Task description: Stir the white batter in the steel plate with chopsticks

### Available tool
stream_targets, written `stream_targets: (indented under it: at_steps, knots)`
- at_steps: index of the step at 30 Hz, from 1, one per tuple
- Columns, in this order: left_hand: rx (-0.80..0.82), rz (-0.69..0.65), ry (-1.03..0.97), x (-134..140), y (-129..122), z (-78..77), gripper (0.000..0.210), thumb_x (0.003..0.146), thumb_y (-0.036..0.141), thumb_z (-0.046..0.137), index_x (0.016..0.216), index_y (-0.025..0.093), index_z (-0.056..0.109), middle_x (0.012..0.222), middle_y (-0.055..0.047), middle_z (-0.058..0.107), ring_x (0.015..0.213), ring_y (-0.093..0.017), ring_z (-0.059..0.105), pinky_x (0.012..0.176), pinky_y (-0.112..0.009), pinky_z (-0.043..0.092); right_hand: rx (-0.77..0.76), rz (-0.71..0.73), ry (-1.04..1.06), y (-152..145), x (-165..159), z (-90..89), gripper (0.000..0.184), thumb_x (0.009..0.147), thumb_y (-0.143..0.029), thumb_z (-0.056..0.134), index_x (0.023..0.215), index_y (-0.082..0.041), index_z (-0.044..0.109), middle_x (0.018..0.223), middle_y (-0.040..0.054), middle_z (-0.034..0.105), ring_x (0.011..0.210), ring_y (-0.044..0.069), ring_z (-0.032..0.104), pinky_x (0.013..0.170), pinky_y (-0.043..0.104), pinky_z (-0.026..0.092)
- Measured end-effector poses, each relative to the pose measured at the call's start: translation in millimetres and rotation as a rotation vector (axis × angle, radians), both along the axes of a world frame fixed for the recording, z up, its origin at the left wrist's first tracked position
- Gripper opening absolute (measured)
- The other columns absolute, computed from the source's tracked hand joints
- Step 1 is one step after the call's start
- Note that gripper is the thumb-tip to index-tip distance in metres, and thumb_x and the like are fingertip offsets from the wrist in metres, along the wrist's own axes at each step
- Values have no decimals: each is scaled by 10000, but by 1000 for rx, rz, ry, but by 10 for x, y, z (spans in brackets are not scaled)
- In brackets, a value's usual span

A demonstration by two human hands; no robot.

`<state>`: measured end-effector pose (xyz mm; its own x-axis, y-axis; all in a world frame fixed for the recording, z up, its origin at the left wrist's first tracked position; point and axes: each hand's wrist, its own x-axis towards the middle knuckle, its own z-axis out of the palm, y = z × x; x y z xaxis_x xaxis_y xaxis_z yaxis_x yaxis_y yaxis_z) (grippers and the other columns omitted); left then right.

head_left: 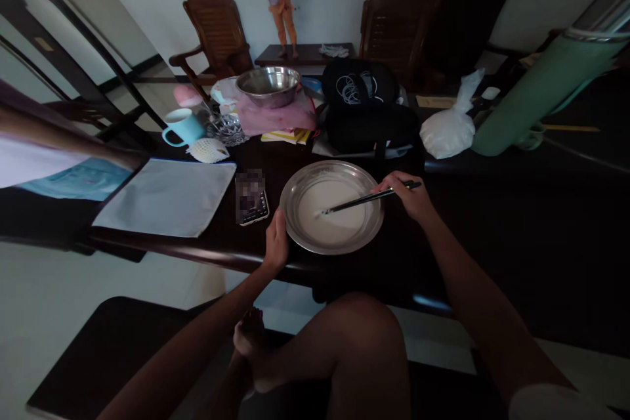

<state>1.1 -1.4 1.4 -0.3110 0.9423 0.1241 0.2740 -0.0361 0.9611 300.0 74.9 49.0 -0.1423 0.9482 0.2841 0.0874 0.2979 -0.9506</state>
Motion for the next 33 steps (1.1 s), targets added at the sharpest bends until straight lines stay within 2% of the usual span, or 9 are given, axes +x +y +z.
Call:
stream_targets:
  at_steps: [4, 6, 9, 15, 20, 25, 27, 30, 33]
  knots:
    - [4, -8, 2, 1, 2, -1, 697, 913, 671, 342, 1170, 108, 662, 1246, -143, 671, 1215, -274, 575, 1095, -404, 387, 2, -112, 66, 9, 11, 7, 439, 845, -569, 606, 579, -220, 628, 611, 30, 719, 656, 209, 706, 679, 343, 540]
    - [4, -6, 1, 1, 2, 4, 692, 910, 673, 350, 1163, 112, 665, 1251, -142, 670, 1212, -277, 576, 1092, -411, 392, 3, -78, 73, 16, 11, -3, 460, 850, -575, 594, 558, -221, 621, 582, 30, 705, 628, 206, 698, 661, 342, 537]
    - [7, -1, 5, 3, 2, 10, 698, 905, 681, 351, 1164, 114, 666, 1249, -140, 672, 1206, -274, 580, 1090, -406, 397, 1, 2, 28, 16, 2, -14, 420, 841, -567, 616, 607, -221, 660, 624, 26, 724, 660, 204, 705, 722, 349, 542]
    - [-3, -1, 11, -4, 5, -3, 705, 910, 671, 341, 1175, 101, 659, 1241, -153, 671, 1205, -277, 580, 1100, -415, 385, 5, -92, 85, 30, 21, -21, 441, 846, -566, 610, 576, -218, 628, 601, 22, 714, 621, 192, 695, 657, 323, 531]
    - [-4, -2, 13, -7, 2, -6, 695, 915, 664, 337, 1174, 105, 660, 1246, -143, 671, 1212, -272, 576, 1107, -406, 375, -8, 8, 5, 17, -3, -12, 423, 828, -586, 620, 620, -220, 663, 640, 28, 730, 693, 208, 713, 742, 347, 544]
    - [1, 11, -13, -3, 7, -15, 671, 910, 662, 361, 1169, 126, 670, 1237, -129, 679, 1223, -275, 571, 1106, -410, 379, 17, -95, 52, 17, 10, 2, 430, 845, -572, 608, 598, -222, 644, 634, 28, 726, 663, 203, 707, 700, 341, 537]
    - [1, 9, -15, -5, 7, -17, 668, 907, 663, 366, 1165, 128, 673, 1232, -126, 682, 1210, -275, 578, 1100, -413, 385, 15, -77, 55, 18, 12, 0, 453, 849, -582, 593, 574, -224, 634, 603, 27, 714, 640, 205, 702, 678, 344, 539]
    - [-3, 2, -5, -7, 4, -13, 684, 907, 671, 356, 1165, 122, 671, 1230, -130, 682, 1194, -275, 587, 1092, -409, 393, 5, -11, 8, 8, 1, 7, 425, 833, -585, 614, 612, -225, 660, 638, 26, 730, 680, 210, 712, 734, 357, 548]
    - [-1, 5, 4, -3, 1, -7, 711, 902, 686, 343, 1179, 116, 665, 1258, -137, 668, 1227, -278, 569, 1102, -405, 381, 10, -48, 6, 1, 5, 18, 399, 830, -571, 627, 639, -223, 665, 675, 28, 745, 702, 209, 715, 749, 355, 545]
